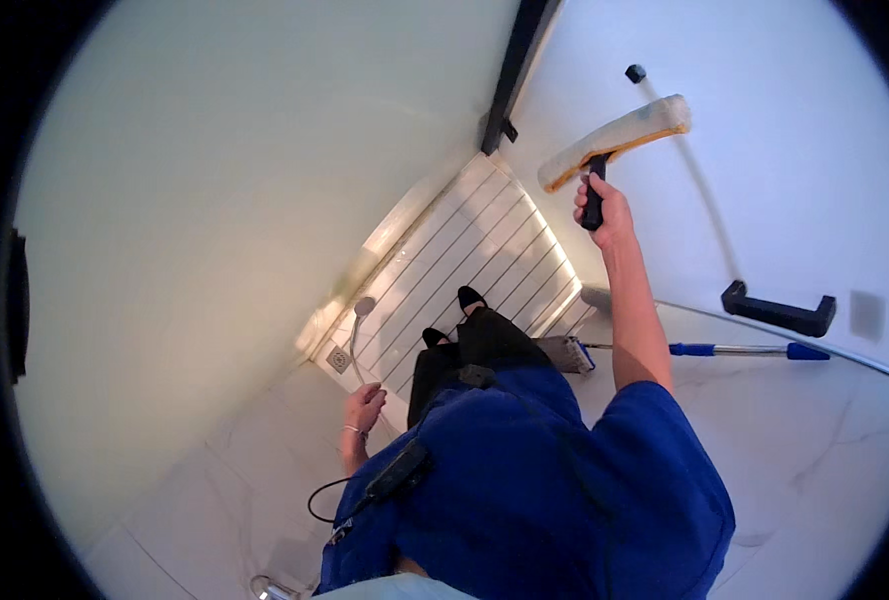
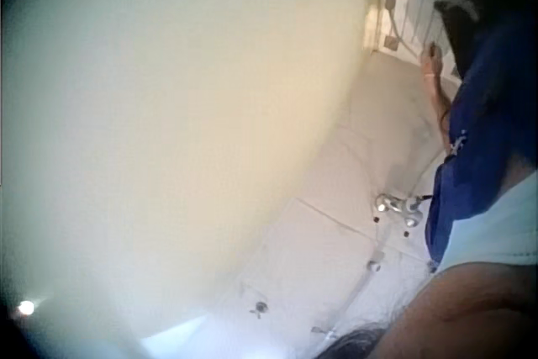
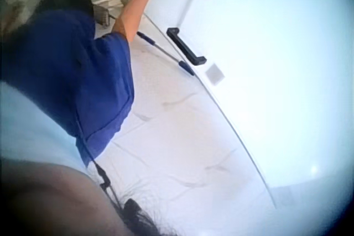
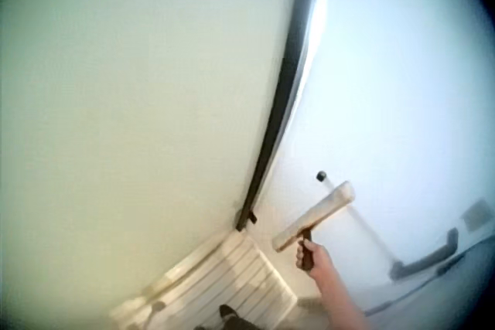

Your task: The person cleans a shower stall using a squeegee to wipe the glass door and walls, followed by a mop to clean the floor. They then use a handheld shower head to rinse the surfaces and the shower head itself.

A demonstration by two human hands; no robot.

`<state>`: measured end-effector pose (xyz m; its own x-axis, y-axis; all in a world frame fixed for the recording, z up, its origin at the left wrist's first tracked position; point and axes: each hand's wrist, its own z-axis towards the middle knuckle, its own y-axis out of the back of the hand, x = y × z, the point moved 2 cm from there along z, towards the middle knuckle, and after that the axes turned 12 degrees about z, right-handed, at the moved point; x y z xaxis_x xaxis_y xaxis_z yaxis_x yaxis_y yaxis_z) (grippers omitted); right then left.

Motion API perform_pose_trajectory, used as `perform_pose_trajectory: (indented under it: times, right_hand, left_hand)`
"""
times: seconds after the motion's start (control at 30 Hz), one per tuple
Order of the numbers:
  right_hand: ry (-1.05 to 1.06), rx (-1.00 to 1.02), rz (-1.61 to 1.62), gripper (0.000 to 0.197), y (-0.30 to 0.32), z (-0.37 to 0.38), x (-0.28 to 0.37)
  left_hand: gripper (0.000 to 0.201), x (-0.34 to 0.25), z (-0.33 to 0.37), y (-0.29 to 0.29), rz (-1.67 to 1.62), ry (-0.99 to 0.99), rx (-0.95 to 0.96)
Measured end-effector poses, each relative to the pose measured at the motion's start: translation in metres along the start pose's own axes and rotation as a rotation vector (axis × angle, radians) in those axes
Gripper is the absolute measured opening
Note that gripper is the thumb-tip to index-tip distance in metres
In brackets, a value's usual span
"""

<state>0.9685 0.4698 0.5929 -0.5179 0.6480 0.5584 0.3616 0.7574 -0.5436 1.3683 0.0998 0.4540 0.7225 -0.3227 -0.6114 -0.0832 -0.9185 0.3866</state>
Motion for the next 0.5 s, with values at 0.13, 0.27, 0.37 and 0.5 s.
perform_pose_trajectory:
  times: [0.13,0.27,0.37,0.5]
  right_hand:
    - [0.051,-0.289,-0.165,0.019,0.064,0.010,-0.030]
    - [-0.009,-0.500,-0.105,0.024,0.166,0.022,-0.069]
    - [-0.154,-0.647,-0.075,0.025,0.242,0.048,-0.103]
    - [-0.043,-0.892,-0.059,0.026,0.332,0.112,-0.163]
  left_hand:
    - [0.029,-0.006,0.038,-0.015,-0.015,0.041,0.144]
    - [0.026,0.012,0.052,-0.036,0.182,0.125,0.109]
    - [0.025,0.027,0.051,-0.059,0.332,0.219,0.133]
    - [0.026,0.033,0.083,-0.109,0.486,0.188,0.118]
